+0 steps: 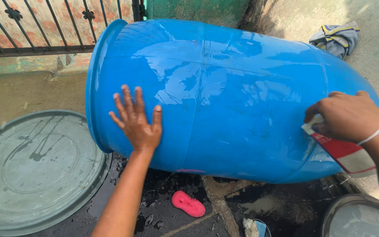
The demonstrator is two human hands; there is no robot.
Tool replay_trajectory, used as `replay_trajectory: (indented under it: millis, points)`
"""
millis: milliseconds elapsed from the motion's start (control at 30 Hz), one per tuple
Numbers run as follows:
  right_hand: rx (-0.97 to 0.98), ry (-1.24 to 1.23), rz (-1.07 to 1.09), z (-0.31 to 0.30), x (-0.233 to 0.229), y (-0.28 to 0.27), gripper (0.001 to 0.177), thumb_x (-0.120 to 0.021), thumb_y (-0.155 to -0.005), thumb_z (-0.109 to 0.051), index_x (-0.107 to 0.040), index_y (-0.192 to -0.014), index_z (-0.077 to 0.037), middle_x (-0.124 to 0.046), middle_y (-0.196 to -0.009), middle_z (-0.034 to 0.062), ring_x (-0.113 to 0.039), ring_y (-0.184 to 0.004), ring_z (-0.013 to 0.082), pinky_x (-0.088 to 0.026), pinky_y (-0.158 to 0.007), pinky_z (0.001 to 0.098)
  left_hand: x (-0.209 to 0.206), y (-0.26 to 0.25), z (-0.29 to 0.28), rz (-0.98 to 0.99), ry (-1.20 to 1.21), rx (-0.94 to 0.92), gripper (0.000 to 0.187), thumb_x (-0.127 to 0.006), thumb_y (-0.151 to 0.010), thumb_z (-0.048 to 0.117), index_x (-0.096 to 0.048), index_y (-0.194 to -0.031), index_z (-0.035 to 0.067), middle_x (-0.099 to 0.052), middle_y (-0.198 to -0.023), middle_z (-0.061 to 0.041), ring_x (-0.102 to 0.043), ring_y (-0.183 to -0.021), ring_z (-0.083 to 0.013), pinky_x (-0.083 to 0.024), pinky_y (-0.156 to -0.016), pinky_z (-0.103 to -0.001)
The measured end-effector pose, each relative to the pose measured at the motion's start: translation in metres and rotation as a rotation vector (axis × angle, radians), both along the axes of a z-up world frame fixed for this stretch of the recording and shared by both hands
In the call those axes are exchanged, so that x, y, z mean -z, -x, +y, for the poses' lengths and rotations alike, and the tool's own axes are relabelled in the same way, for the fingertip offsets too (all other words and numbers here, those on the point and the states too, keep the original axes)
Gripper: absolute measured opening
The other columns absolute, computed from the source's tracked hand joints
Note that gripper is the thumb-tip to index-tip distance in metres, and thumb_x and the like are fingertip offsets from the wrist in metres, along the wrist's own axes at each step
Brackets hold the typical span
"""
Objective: The person cleans the exterior of a blue plastic barrel by pouring soapy water from a container over it and scrubbing the surface by hand.
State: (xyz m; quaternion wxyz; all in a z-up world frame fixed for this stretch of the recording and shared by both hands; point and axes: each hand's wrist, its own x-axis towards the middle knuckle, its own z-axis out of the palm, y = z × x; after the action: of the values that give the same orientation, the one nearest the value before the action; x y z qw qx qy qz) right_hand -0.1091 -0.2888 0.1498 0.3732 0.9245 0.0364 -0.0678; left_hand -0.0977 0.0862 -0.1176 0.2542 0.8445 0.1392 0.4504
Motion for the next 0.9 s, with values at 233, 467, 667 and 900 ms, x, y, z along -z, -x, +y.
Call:
replay_trajectory:
  millis: [233,467,667,900]
  points:
    - [-0.433,-0.128,-0.091,0.08,-0.014,-0.018,0.017,-0.073,-0.079,-0.024,-0.081,-0.09,-0.033,-0.077,-0.084,-0.0021,-0.066,-0.104,0.0183,-0.038,-0.099,0.0542,-0.095,-0.048,-0.117,0.116,-0.333,0.281,0.066,-0.046,-0.103,0.057,-0.037,-0.159,0.023,-0.018,-0.17,-0.01,-0.012,-0.156,-0.0393,-0.003,-0.117,-0.074]
    - [-0.188,-0.01,-0.284,-0.043,-0.006,-0.057,0.013,-0.074,-0.079,-0.023,-0.081,-0.084,-0.033,-0.077,-0.087,0.0023,-0.069,-0.102,0.0237,-0.035,-0.1,0.0655,-0.114,-0.066,-0.142,0.087,-0.413,0.549,0.073,-0.051,-0.099,0.06,-0.039,-0.157,0.018,-0.027,-0.167,-0.012,-0.017,-0.155,-0.0338,-0.004,-0.12,-0.071]
    - [0.349,-0.105,-0.161,-0.257,0.111,0.017,0.029,-0.076,-0.08,-0.03,-0.079,-0.109,-0.034,-0.077,-0.112,0.0041,-0.067,-0.118,0.0245,-0.04,-0.103,0.0622,-0.112,-0.066,-0.132,0.104,-0.441,0.551,0.075,-0.037,-0.102,0.066,-0.034,-0.161,0.02,-0.022,-0.17,-0.012,-0.014,-0.157,-0.0347,0.003,-0.119,-0.069]
    - [0.485,-0.013,-0.015,-0.373,0.279,0.133,0.019,-0.068,-0.087,-0.027,-0.079,-0.103,-0.03,-0.077,-0.111,-0.0011,-0.066,-0.117,0.0207,-0.042,-0.094,0.061,-0.124,-0.057,-0.118,0.083,-0.359,0.656,0.073,-0.039,-0.105,0.062,-0.041,-0.158,0.011,-0.029,-0.167,-0.024,-0.018,-0.157,-0.0449,-0.004,-0.117,-0.077]
